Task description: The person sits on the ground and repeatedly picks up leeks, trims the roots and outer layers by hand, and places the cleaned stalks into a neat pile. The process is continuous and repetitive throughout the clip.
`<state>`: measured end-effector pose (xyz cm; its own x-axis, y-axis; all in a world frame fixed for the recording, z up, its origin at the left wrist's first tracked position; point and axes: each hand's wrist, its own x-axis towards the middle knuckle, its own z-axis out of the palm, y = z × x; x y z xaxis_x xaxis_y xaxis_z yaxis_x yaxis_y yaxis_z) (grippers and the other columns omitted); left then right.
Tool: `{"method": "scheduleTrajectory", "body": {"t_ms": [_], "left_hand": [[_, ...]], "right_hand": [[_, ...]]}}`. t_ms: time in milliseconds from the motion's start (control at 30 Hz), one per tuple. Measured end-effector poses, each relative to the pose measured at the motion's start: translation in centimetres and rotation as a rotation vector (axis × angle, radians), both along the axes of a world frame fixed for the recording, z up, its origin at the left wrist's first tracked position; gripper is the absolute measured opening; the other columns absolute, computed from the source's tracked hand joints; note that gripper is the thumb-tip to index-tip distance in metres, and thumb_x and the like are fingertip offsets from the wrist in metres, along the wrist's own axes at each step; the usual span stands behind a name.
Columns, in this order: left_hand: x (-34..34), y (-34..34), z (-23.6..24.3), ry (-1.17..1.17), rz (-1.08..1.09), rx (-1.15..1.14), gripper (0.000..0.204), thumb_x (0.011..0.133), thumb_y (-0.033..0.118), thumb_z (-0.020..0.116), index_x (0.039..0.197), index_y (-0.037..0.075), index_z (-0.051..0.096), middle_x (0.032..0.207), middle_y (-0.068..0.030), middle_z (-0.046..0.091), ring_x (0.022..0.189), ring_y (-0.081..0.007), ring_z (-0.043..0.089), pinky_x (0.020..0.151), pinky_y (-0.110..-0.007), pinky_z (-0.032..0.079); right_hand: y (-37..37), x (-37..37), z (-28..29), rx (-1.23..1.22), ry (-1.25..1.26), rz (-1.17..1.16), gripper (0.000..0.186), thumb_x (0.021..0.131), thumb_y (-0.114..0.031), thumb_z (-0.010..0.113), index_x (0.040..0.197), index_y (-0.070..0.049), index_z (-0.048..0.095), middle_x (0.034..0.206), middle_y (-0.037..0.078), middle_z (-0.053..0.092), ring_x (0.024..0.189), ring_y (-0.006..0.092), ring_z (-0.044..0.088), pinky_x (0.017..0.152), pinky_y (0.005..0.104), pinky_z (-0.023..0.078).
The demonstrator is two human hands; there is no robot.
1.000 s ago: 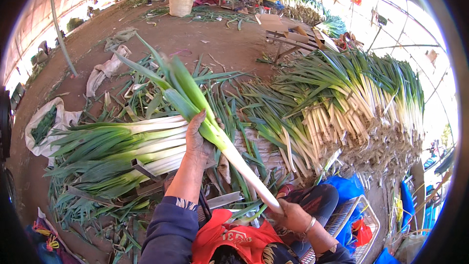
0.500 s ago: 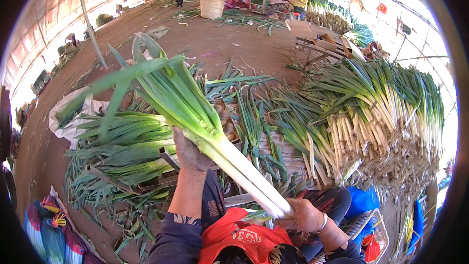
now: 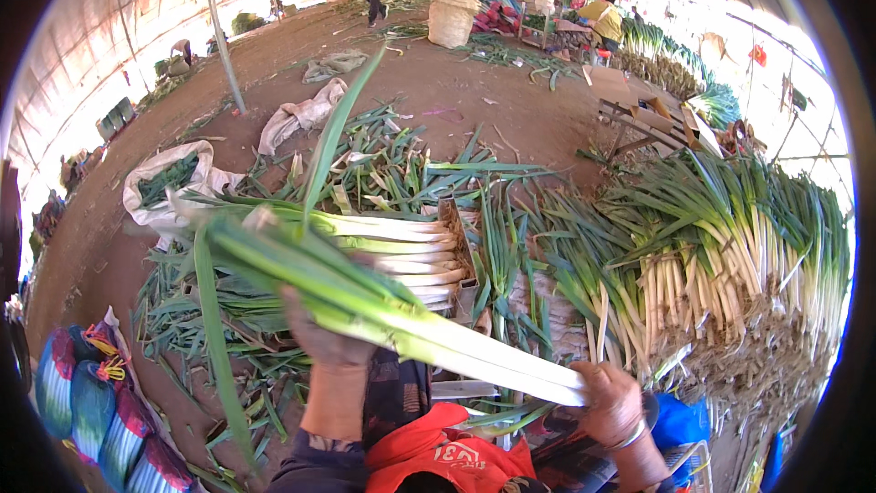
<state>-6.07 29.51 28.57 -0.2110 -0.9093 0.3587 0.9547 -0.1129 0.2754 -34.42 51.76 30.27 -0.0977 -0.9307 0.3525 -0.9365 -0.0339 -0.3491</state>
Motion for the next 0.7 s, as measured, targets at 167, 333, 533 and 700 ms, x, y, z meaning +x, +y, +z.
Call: {"method": "scheduleTrajectory", "body": {"t_ms": [167,333,533,700], "left_hand": [[12.5,-3.4,-3.0,-0.165,0.437,0.093,0.052,0.087,0.05,0.061,0.115,0.007,0.061,0.099,-0.0119,0.064,0.095,-0.0256,0.06,0.085,-0.049,0.052],[21.9,0.4,-7.5,-0.525,0.526,0.451,0.045,0.088,0.041,0.061,0.116,0.005,0.06,0.109,-0.0132,0.063,0.097,-0.0301,0.061,0.087,-0.048,0.051],[28.9,4.0,-11.7,-2.454,0.37,0.653,0.04,0.091,0.037,0.06,0.097,-0.002,0.066,0.09,-0.0201,0.067,0.088,-0.0288,0.065,0.072,-0.042,0.051],[16.3,6.2,-2.3,-1.993,1.069,-0.01,0.012,0.088,0.008,0.061,0.093,-0.001,0.066,0.087,-0.0147,0.065,0.078,-0.0248,0.06,0.073,-0.035,0.047]], "right_hand": [[0.4,-3.3,2.8,0.253,-0.022,0.135,0.056,0.054,-0.012,0.083,0.107,-0.012,0.066,0.078,0.009,0.062,0.072,0.0309,0.064,0.064,0.0391,0.053],[-2.0,-2.6,6.1,0.409,0.017,0.248,0.055,0.054,-0.013,0.082,0.106,-0.012,0.066,0.079,0.008,0.063,0.075,0.0314,0.065,0.066,0.0395,0.053],[-3.2,-3.6,9.8,0.477,0.228,0.21,0.051,0.055,-0.02,0.083,0.104,-0.015,0.067,0.076,0.006,0.061,0.073,0.0296,0.064,0.064,0.0406,0.051],[-4.8,-1.7,12.1,0.45,0.329,0.235,0.049,0.056,-0.023,0.082,0.102,-0.018,0.068,0.076,0.004,0.06,0.071,0.027,0.063,0.064,0.0407,0.049]]}}
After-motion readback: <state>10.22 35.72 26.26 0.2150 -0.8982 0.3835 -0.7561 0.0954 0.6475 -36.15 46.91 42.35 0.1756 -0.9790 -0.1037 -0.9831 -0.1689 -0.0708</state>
